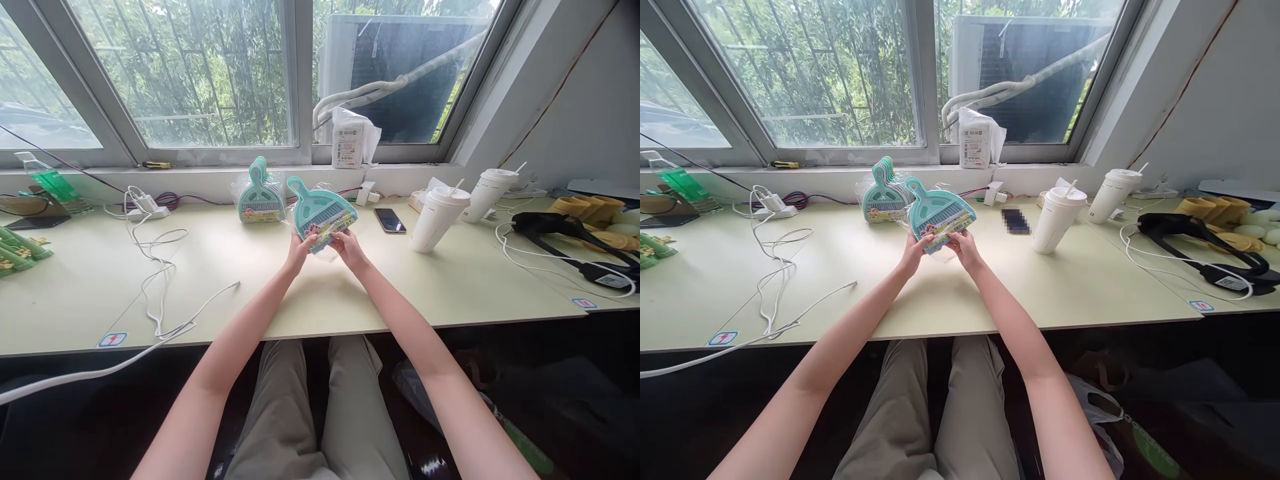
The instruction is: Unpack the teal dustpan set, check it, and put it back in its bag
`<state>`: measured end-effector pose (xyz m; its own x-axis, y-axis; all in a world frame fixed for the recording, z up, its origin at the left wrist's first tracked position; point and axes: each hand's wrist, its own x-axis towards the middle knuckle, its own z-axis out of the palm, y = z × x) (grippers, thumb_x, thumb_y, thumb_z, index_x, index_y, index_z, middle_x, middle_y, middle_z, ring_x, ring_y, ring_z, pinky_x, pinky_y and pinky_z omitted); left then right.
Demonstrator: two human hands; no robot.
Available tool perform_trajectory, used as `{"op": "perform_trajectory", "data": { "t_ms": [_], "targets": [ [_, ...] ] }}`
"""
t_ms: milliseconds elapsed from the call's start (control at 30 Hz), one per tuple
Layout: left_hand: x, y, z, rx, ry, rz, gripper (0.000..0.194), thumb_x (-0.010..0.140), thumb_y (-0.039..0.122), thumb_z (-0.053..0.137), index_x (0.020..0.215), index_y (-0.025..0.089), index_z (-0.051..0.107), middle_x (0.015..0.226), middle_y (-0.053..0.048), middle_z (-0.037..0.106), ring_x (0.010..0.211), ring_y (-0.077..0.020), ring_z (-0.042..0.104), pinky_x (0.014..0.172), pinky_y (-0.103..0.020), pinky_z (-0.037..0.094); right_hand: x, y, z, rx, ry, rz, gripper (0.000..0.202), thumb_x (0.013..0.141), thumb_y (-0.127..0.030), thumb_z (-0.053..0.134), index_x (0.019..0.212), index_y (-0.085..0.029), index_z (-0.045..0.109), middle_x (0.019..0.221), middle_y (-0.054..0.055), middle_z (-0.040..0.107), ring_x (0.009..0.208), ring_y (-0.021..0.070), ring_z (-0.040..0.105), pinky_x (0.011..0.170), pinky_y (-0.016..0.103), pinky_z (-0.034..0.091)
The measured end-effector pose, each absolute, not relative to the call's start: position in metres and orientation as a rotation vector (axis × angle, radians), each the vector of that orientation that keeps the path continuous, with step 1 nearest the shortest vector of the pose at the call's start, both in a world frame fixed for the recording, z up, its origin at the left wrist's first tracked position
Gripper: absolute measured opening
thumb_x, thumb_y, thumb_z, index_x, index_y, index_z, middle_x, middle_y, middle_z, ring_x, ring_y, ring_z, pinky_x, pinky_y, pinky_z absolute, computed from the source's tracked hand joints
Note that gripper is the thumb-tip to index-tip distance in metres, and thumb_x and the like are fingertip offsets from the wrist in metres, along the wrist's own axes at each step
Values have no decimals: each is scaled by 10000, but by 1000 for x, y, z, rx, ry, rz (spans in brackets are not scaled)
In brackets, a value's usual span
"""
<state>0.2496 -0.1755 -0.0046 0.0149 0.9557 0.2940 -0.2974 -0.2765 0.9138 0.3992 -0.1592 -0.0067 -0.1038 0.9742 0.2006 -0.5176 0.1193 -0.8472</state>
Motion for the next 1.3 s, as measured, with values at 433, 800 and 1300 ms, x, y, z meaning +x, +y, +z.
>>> {"op": "perform_trajectory", "data": {
  "t_ms": [433, 800, 1300],
  "targets": [
    [248, -173, -6, 1219, 806, 1497, 693, 672, 334, 727, 1279, 245, 405, 1199, -84, 626, 1082, -281, 618, 777, -389, 575, 396, -158, -8, -647, -943, 1411, 231, 710, -176, 688, 926, -213, 618, 938, 16, 746, 933, 198, 708, 926, 368, 581],
    [247, -174, -7, 1204, 842, 1438, 599, 688, 295, 692, 1211, 257, 401, 1193, -63, 601, 1073, -256, 606, 732, -349, 576, 399, -156, -11, -669, -934, 1437, 202, 760, -179, 615, 960, -209, 604, 962, 14, 742, 850, 173, 708, 885, 349, 584],
    [241, -173, -5, 1222, 852, 1349, 618, 695, 301, 706, 1223, 270, 387, 1235, -78, 583, 1037, -260, 631, 692, -399, 611, 412, -146, -5, -862, -900, 1552, 97, 842, -147, 567, 925, -179, 606, 825, 54, 751, 775, 202, 730, 865, 411, 597]
  ]
}}
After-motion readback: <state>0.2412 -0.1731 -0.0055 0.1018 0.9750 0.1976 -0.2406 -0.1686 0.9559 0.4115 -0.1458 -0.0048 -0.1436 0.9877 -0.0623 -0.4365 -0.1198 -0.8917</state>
